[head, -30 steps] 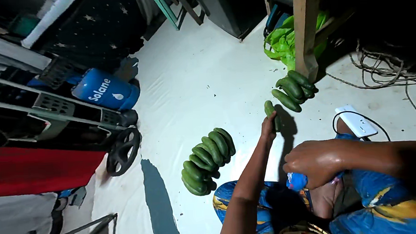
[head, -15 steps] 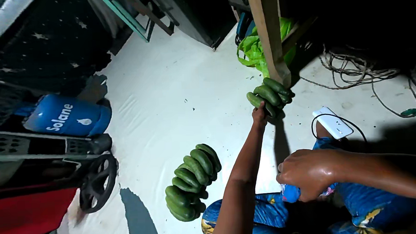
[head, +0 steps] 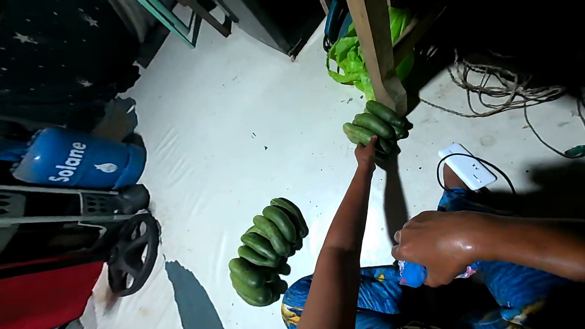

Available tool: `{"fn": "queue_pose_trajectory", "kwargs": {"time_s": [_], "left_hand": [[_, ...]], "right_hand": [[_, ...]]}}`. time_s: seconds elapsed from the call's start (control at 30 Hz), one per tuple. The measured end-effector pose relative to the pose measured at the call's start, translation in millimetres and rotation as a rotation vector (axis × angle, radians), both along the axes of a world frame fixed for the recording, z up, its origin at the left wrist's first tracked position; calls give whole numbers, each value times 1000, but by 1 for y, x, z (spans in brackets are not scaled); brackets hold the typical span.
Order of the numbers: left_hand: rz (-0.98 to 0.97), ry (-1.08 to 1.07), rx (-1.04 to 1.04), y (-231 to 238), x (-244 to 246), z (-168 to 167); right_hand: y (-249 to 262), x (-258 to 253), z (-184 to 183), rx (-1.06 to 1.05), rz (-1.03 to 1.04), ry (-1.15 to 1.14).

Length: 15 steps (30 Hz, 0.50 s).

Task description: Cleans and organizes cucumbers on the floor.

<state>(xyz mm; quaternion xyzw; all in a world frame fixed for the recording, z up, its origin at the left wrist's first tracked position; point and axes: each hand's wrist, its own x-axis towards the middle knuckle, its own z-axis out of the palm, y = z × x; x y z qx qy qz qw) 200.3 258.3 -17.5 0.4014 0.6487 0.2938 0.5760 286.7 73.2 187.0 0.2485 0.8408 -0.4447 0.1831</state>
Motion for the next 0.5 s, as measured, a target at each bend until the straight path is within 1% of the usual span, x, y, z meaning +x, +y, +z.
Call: {"fn": "queue_pose_trajectory", "kwargs": {"time_s": [0.13,0.27,0.4,0.5], "left_hand": [[-22,3,-35,-2,-4,4],[-71,1,-38,-4,-14,0],[-78,-3,-54,-6,-18,0],[-71,7,-70,-8,-20,-2]], "right_hand": [[-1,-4,-8,10,21,21],[0,-8,-19,22,44,3],[1,-13,-10,-16,27,-10],[2,-14,-13,-21,31,-12]]}}
